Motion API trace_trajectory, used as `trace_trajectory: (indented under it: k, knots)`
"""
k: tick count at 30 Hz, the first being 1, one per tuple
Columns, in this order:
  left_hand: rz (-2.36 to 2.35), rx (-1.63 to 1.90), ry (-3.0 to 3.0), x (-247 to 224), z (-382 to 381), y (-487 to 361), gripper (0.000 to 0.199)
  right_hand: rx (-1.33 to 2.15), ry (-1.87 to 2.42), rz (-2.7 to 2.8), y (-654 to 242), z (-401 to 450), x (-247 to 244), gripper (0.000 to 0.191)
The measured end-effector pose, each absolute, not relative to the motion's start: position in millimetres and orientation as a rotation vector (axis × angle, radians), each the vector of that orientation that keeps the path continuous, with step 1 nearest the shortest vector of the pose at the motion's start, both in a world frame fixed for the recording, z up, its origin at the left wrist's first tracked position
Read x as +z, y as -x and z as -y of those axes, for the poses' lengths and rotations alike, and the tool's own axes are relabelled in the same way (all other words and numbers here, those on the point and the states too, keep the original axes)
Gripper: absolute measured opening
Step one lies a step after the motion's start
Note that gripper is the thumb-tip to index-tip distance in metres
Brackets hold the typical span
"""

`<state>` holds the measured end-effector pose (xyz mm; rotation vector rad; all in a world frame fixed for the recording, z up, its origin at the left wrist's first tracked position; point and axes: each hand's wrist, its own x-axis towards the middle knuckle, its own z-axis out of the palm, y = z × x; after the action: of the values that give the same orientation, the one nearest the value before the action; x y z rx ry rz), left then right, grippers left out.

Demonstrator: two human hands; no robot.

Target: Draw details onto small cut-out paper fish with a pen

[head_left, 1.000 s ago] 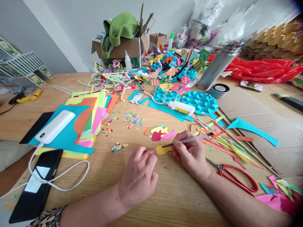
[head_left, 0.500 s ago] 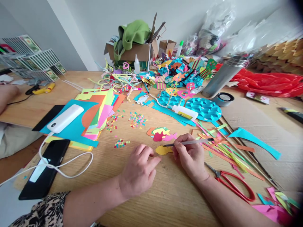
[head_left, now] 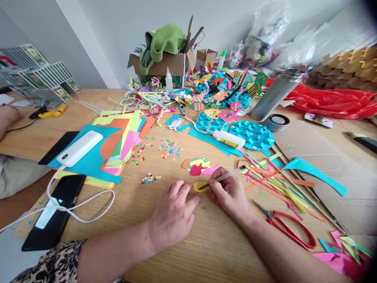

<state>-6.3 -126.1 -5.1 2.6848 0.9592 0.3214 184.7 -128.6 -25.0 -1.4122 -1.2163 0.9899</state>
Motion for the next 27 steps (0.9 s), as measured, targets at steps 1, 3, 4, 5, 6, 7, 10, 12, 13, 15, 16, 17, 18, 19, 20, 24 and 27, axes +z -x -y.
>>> trace_trajectory:
  k: [1,3,4,5,6,7,10,12,13,15,16,17,18,19,20,24,27]
  knots:
    - [-0.958,0.326,-2.684,-5.1,126.0,6.5,0.054,0.988,1.4,1.178,-184.4,128.9,-24.1,0.015]
    - [-0.955,0.331,-2.683,-4.6,125.8,6.9,0.054,0.966,1.368,1.106,-184.2,129.3,-22.3,0.015]
    - [-0.953,0.328,-2.682,-4.1,125.9,6.9,0.054,0.948,1.351,1.079,-184.2,129.4,-21.7,0.016]
    - [-0.951,0.322,-2.681,-3.5,126.0,6.9,0.054,0.929,1.336,1.061,-184.3,129.4,-21.1,0.017]
    - [-0.95,0.314,-2.68,-2.8,126.3,6.7,0.056,0.913,1.324,1.047,-184.4,129.4,-20.8,0.018]
    - [-0.95,0.301,-2.682,-2.1,126.6,6.3,0.057,0.903,1.316,1.035,-184.6,129.3,-20.6,0.019]
    - [-0.958,0.257,-2.699,-0.5,127.8,4.1,0.061,0.893,1.306,1.018,-184.5,129.1,-20.2,0.019]
    - [-0.961,0.235,-2.715,0.1,128.5,2.2,0.058,0.896,1.308,1.03,-184.3,128.8,-20.2,0.018]
    - [-0.961,0.226,-2.719,0.3,128.7,1.2,0.054,0.908,1.311,1.044,-184.2,128.6,-20.2,0.018]
    - [-0.969,0.214,-2.722,0.5,128.8,-0.4,0.048,0.95,1.328,1.079,-184.4,127.9,-20.4,0.017]
    - [-0.976,0.208,-2.72,0.5,128.8,-0.9,0.046,0.97,1.344,1.098,-184.7,127.5,-20.6,0.016]
    - [-0.981,0.205,-2.72,0.6,128.7,-1.2,0.045,0.985,1.362,1.116,-185.0,127.1,-20.9,0.016]
    - [-0.984,0.201,-2.721,0.5,128.6,-1.3,0.045,0.99,1.381,1.126,-185.3,126.7,-21.2,0.016]
    - [-0.984,0.2,-2.723,0.5,128.5,-1.2,0.044,0.989,1.397,1.128,-185.5,126.3,-21.3,0.016]
    - [-0.982,0.199,-2.724,0.5,128.3,-1.0,0.043,0.984,1.41,1.119,-185.6,125.9,-21.2,0.016]
    - [-0.977,0.216,-2.715,0.4,127.2,1.1,0.04,0.965,1.417,1.049,-184.4,124.7,-17.3,0.02]
    - [-0.978,0.25,-2.711,0.4,126.9,2.7,0.037,0.947,1.39,1.028,-183.0,124.4,-13.3,0.022]
